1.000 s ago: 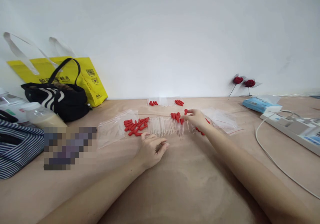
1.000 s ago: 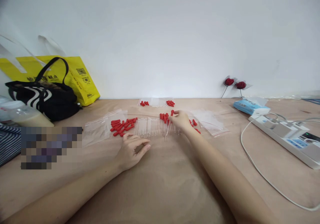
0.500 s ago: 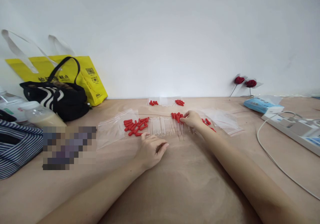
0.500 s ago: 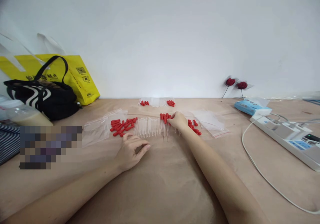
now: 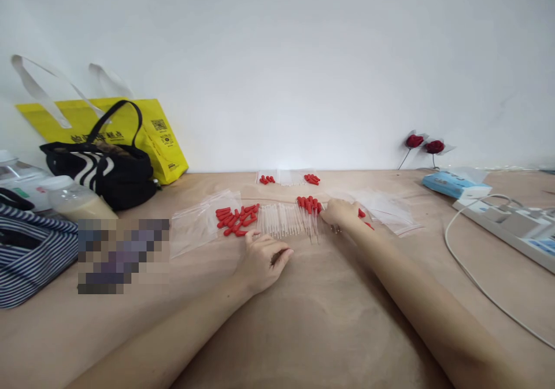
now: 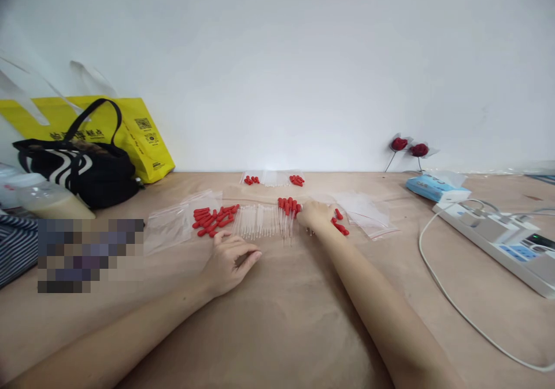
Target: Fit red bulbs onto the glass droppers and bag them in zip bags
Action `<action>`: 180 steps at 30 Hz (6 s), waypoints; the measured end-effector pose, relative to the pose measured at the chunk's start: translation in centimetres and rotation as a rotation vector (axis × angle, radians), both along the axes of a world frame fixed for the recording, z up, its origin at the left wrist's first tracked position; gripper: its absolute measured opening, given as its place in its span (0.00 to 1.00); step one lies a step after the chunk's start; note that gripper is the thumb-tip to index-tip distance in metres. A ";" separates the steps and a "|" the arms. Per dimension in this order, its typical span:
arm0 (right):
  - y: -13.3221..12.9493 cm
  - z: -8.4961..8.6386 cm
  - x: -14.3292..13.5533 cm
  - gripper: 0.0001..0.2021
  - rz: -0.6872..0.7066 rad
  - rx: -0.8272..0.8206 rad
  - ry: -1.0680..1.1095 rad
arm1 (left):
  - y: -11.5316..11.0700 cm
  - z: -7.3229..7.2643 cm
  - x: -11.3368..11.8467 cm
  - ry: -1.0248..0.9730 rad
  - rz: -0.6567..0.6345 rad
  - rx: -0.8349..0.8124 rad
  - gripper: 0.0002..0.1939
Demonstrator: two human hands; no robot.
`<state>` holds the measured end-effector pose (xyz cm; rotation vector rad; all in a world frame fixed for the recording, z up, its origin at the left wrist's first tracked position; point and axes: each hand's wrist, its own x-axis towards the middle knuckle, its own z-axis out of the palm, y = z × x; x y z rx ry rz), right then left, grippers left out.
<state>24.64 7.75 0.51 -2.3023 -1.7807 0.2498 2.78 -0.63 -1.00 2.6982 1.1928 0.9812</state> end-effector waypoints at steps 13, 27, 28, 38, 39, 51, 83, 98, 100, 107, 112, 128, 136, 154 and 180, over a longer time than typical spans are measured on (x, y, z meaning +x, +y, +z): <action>-5.5 0.8 -1.9 0.09 0.435 0.229 0.497 | 0.2 0.0 -0.1 -0.041 0.007 0.016 0.08; -8.3 -1.3 -6.3 0.10 0.555 0.116 1.354 | 0.4 -0.2 0.4 -0.090 -0.020 0.097 0.09; -8.4 -1.3 -6.3 0.10 0.559 0.128 1.333 | 0.4 -0.2 0.3 -0.087 -0.022 0.101 0.09; -7.3 -1.5 2.9 0.11 0.155 0.550 0.260 | 1.0 -0.5 -1.0 -0.017 0.030 0.118 0.10; -7.3 -1.7 4.0 0.12 0.061 0.543 0.131 | 1.1 -0.5 -1.0 -0.014 0.027 0.112 0.10; -6.8 -2.2 5.5 0.11 -0.072 0.312 -0.072 | 1.4 -1.0 -1.0 0.018 -0.053 0.141 0.15; -8.9 -2.2 -1.4 0.07 0.859 0.520 0.520 | 1.2 -0.7 -0.5 -0.018 -0.088 0.233 0.10; -9.5 -2.7 -1.7 0.06 0.875 0.696 0.504 | 0.7 -0.5 -0.7 0.087 -0.156 0.346 0.16; -9.5 -2.6 -1.8 0.06 0.887 0.705 0.503 | 0.7 -0.6 -0.7 0.091 -0.156 0.356 0.16; -9.5 -2.9 -2.1 0.07 0.933 0.708 0.485 | 0.3 -0.5 -0.3 0.078 -0.110 0.384 0.10; -9.5 -3.1 -2.4 0.09 0.990 0.725 0.421 | -0.1 -0.2 0.0 0.090 -0.053 0.383 0.11; -9.9 -2.6 -2.5 0.07 0.858 0.764 0.099 | -0.2 0.1 0.1 0.162 -0.109 0.487 0.08; -10.3 -2.4 -2.7 0.07 0.948 0.847 0.092 | -0.6 0.0 0.2 0.136 -0.122 0.481 0.09; -9.8 -2.2 -2.2 0.10 0.865 0.756 -0.043 | -0.2 -0.3 0.2 0.231 -0.065 0.452 0.10; -6.6 0.6 -2.8 0.18 0.285 0.415 1.140 | -0.8 0.3 0.5 -0.115 -0.059 0.135 0.14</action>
